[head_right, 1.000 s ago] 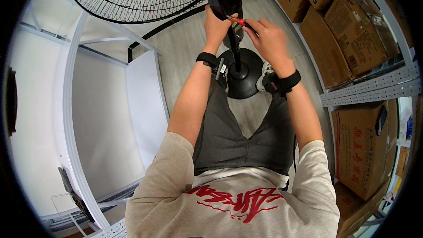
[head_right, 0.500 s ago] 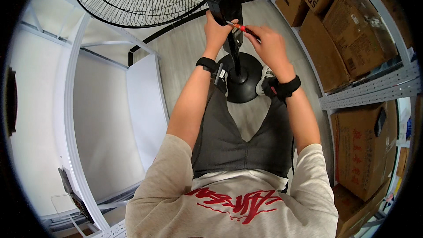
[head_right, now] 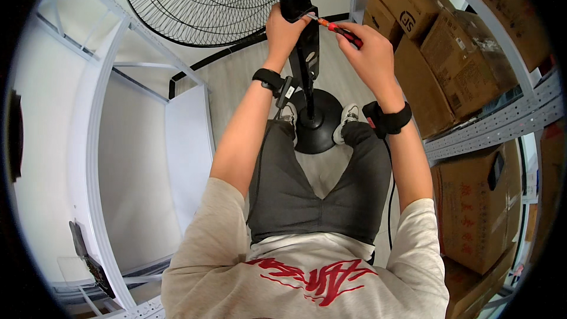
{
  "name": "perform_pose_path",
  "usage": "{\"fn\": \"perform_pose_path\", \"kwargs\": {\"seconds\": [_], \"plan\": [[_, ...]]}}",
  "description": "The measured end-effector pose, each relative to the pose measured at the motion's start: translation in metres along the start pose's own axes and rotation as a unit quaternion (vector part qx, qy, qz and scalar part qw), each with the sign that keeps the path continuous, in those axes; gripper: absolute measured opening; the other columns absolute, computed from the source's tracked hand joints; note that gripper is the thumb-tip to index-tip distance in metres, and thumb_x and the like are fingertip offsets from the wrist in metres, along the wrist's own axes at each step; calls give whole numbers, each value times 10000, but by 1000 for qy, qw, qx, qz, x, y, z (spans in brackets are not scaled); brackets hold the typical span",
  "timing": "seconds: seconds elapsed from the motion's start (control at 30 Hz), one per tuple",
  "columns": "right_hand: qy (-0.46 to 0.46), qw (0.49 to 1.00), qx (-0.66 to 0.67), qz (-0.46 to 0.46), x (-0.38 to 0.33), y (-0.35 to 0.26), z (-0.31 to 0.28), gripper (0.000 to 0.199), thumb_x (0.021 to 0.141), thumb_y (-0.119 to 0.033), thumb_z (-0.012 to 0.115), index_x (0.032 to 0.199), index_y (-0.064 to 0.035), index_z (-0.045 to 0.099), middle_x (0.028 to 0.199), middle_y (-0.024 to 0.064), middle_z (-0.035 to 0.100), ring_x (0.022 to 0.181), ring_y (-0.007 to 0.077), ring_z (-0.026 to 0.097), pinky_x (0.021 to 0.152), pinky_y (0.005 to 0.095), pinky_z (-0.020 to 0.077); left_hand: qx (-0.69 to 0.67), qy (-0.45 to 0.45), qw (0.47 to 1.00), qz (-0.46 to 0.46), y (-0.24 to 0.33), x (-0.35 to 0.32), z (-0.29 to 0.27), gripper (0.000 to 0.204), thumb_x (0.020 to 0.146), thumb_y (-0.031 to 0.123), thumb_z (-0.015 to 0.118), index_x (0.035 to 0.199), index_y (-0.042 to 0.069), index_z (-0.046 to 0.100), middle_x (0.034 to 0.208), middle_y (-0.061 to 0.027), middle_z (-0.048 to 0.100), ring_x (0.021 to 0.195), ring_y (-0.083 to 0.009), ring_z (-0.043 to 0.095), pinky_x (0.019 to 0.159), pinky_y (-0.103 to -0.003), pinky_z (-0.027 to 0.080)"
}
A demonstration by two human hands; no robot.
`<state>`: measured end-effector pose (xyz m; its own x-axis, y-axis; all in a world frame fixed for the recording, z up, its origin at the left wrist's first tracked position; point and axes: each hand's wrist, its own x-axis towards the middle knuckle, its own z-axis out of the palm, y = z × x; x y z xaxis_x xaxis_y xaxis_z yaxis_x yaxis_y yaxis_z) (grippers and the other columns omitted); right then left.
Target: The person assembles a standing fan by using a screwdriver to tighten screws on the fan's neck and base. After securing the components, the person wipes the fan's body with a cloth.
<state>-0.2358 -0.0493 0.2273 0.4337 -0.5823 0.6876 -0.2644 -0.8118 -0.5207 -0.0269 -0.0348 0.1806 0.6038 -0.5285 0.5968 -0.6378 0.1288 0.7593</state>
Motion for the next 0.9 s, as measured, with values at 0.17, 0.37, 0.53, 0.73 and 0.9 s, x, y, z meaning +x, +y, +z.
{"fn": "perform_pose_path", "kwargs": {"seconds": [0.17,0.37,0.53,0.73,0.9], "plan": [[-13,999,-43,-30,10,3,9,227,808,-184,684,1013,-86,688,838,109,661,716,261,642,629,324,497,21,-9,1000,-7,4,6,-3,514,630,316,811,925,-30,574,895,-224,642,870,-403,626,764,-435,500],[-12,996,-65,-58,12,-8,15,195,824,-174,676,1007,-109,687,786,75,637,705,264,623,598,336,485,23,10,999,25,9,0,-7,488,652,315,806,942,-19,602,857,-199,674,814,-363,660,722,-406,516],[21,986,-104,-129,10,-14,15,205,822,-161,676,1023,-120,678,755,71,613,671,275,609,582,341,478,46,5,999,14,8,-2,-12,497,654,338,811,936,-7,591,844,-197,671,820,-365,658,719,-406,515],[-9,999,-20,-47,14,-6,20,210,829,-164,679,1031,-109,686,781,91,627,639,256,601,578,330,468,41,-12,999,-7,17,2,-13,494,645,316,804,961,-1,593,886,-195,667,842,-369,649,739,-411,512],[-38,999,20,-20,23,-4,13,240,826,-208,693,1039,-98,690,799,101,642,619,239,586,582,324,468,38,-21,999,-18,23,2,-16,481,650,302,797,974,6,600,903,-188,669,856,-369,647,755,-416,512]]}}
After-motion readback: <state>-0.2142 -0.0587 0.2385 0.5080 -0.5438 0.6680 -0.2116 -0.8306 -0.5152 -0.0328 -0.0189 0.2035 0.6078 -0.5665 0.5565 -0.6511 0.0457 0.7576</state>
